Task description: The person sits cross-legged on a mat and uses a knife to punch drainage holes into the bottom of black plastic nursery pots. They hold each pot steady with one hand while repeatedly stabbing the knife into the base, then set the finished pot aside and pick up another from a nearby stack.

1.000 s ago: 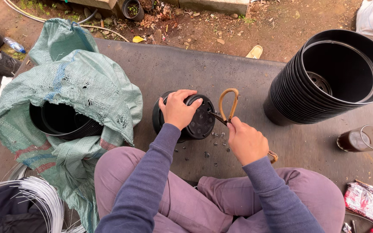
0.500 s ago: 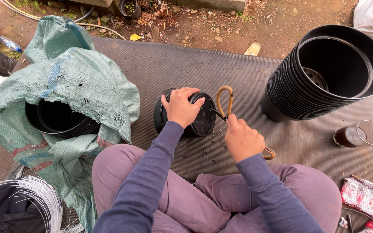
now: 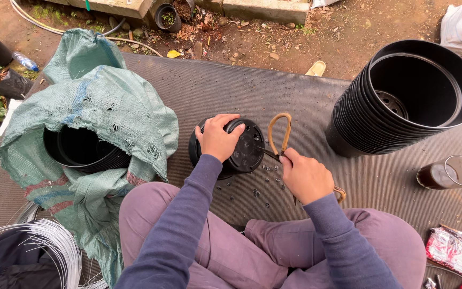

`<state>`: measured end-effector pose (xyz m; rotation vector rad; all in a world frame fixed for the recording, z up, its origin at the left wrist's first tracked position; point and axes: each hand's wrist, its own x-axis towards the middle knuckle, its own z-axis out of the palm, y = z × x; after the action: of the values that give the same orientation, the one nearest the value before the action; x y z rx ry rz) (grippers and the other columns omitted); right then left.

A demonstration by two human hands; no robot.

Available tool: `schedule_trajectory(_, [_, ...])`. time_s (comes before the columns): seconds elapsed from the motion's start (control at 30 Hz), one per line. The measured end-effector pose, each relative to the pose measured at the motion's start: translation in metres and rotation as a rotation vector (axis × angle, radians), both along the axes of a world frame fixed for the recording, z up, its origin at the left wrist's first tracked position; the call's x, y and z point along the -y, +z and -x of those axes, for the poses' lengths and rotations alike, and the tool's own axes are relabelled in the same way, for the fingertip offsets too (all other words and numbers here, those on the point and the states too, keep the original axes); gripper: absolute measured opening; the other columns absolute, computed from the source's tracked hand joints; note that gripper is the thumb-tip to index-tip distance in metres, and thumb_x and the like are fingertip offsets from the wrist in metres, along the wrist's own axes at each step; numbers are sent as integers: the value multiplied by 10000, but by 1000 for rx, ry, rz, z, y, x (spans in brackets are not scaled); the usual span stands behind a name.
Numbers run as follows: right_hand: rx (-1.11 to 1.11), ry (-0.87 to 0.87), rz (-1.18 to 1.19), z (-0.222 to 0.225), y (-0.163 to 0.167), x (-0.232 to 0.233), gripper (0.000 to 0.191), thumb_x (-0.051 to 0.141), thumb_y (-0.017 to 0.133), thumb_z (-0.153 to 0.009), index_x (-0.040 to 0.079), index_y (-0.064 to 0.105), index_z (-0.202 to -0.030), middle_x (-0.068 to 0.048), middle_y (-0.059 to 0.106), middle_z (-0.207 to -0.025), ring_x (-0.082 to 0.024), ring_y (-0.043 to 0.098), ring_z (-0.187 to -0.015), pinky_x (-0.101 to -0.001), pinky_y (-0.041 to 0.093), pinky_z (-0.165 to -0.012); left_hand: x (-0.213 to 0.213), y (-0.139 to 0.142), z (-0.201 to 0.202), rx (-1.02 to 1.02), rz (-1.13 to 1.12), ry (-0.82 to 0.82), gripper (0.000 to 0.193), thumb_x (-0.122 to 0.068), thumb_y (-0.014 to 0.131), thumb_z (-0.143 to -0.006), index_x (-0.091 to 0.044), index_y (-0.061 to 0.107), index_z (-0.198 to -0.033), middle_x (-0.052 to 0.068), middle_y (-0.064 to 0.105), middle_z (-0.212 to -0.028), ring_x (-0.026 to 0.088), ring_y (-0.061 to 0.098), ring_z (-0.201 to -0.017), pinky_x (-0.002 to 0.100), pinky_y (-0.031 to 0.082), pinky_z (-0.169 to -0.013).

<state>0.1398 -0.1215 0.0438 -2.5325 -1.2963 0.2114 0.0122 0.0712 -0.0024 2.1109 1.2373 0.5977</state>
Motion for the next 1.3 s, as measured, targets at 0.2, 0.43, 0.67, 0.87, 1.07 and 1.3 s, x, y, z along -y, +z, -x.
schedule_trajectory(0.2, [23,-52,80,-5,7,1,247,414,558,-989,195,672,-989,-150,718,-717,-428,700,-668,-558,549,-588,2,-3,-4,7,-28,-16,368,-416,744,-830,-246,762,-1156,-72,700,-1258,222,530,-1301,686,97,-1185])
schedule_trajectory(0.43, [29,-52,92,-7,7,3,245,420,566,-975,207,681,-1008,-157,722,-738,-434,702,-682,-562,552,-593,0,-1,-2,3,-10,-18,372,-422,752,-829,-248,762,-1158,-77,702,-1260,217,535,-1299,681,101,-1189])
schedule_trajectory(0.67, [20,-47,117,-7,5,2,259,426,556,-989,196,676,-1001,-146,724,-734,-420,707,-675,-547,555,-580,0,-1,-2,-13,-13,-23,373,-424,751,-833,-251,759,-1164,-81,700,-1263,210,532,-1305,682,99,-1190])
schedule_trajectory(0.87, [22,-45,119,-7,6,2,265,426,553,-995,190,673,-996,-135,722,-718,-410,708,-658,-536,555,-566,-1,-2,-2,-24,-7,-22,368,-430,744,-838,-262,758,-1165,-86,699,-1266,204,531,-1308,684,89,-1193])
schedule_trajectory(1.07, [20,-39,103,-6,6,2,261,427,559,-990,194,676,-993,-133,720,-711,-407,707,-656,-536,552,-567,0,-2,-3,-22,-12,-19,369,-427,748,-837,-260,758,-1165,-84,699,-1266,212,528,-1307,685,89,-1192])
schedule_trajectory(1.3, [54,-39,108,-7,4,2,259,431,559,-987,199,673,-996,-128,718,-710,-404,708,-653,-533,551,-555,2,-1,-3,-17,-17,-20,365,-424,752,-832,-262,760,-1158,-86,699,-1262,211,527,-1308,688,88,-1190])
